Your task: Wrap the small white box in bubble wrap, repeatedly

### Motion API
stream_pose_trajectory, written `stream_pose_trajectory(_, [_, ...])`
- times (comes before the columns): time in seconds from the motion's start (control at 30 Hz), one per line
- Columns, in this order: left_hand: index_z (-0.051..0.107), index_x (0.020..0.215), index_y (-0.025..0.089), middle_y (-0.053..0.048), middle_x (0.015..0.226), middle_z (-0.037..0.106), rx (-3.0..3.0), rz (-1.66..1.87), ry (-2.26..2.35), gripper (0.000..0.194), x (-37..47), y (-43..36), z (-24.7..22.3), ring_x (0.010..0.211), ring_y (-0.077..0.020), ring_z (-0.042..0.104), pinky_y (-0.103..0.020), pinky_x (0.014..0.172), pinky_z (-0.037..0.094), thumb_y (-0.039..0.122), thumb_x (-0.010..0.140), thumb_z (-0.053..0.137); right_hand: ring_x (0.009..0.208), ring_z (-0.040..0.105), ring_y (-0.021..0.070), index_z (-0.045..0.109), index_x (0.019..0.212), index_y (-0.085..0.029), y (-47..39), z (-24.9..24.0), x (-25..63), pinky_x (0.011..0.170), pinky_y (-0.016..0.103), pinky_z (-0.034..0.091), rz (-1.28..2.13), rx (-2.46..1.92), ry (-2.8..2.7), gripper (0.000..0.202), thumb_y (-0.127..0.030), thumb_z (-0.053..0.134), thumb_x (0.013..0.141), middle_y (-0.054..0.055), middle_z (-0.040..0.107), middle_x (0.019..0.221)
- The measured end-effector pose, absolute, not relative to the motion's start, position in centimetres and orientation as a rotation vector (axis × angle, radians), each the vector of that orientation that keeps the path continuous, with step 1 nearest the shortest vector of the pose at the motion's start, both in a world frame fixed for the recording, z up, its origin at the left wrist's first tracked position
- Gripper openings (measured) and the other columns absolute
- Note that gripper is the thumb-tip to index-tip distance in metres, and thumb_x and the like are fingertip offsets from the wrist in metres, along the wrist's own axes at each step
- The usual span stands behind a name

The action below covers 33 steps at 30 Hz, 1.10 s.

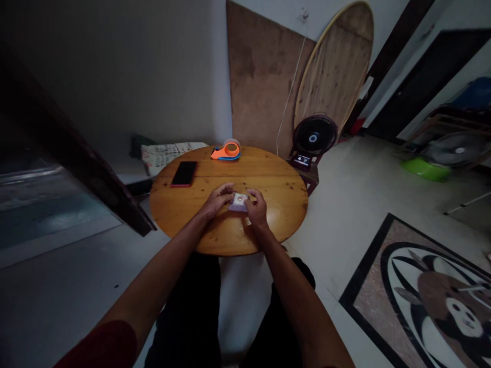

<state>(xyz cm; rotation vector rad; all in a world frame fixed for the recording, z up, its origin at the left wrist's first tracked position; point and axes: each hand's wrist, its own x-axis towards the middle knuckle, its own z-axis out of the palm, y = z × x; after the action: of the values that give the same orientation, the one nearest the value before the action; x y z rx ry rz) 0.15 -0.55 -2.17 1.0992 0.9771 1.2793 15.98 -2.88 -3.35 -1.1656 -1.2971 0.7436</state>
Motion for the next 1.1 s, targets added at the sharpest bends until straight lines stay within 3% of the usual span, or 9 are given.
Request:
stream_pose_trajectory(0.37, [0.063, 0.114, 0.016, -0.006, 0.099, 0.064, 1.160, 1.267, 1.015, 0.053, -0.11, -0.51, -2.16, 0.089, -0.0161, 0.060, -0.029, 0.081, 0.049, 0.012, 0.061, 0.068, 0.104, 0.058, 0.0242, 0.067, 0.098, -0.020, -3.11, -3.17, 16.00, 0.080, 0.035, 0.049, 0.702, -1.142, -1.397, 0.030, -0.029, 0.058, 0.071, 0.009, 0.063, 0.116])
stream_pose_trajectory(0.6, [0.062, 0.117, 0.014, -0.007, 0.100, 0.064, 1.180, 1.262, 0.977, 0.055, -0.10, -0.60, -2.32, 0.089, -0.0160, 0.060, -0.029, 0.082, 0.049, 0.014, 0.062, 0.070, 0.114, 0.056, 0.0245, 0.071, 0.093, -0.022, -3.40, -2.94, 15.99, 0.091, 0.039, 0.048, 0.656, -1.095, -1.457, 0.023, -0.031, 0.058, 0.077, 0.009, 0.061, 0.121])
stream_pose_trajectory(0.77, [0.060, 0.120, 0.014, -0.006, 0.102, 0.063, 1.261, 1.240, 0.965, 0.056, -0.09, -0.79, -2.57, 0.087, -0.0142, 0.059, -0.027, 0.078, 0.049, 0.015, 0.065, 0.069, 0.115, 0.056, 0.0240, 0.074, 0.089, -0.024, -3.31, -3.19, 16.01, 0.105, 0.043, 0.040, 0.581, -1.090, -1.515, 0.021, -0.029, 0.056, 0.080, 0.008, 0.063, 0.117])
stream_pose_trajectory(1.1, [0.061, 0.117, 0.015, -0.005, 0.098, 0.061, 1.271, 1.222, 0.960, 0.052, -0.12, -0.72, -2.58, 0.083, -0.0127, 0.057, -0.026, 0.077, 0.046, 0.018, 0.065, 0.067, 0.115, 0.056, 0.0250, 0.076, 0.083, -0.026, -3.23, -3.28, 15.93, 0.105, 0.045, 0.039, 0.509, -1.058, -1.529, 0.017, -0.029, 0.059, 0.078, 0.007, 0.063, 0.118])
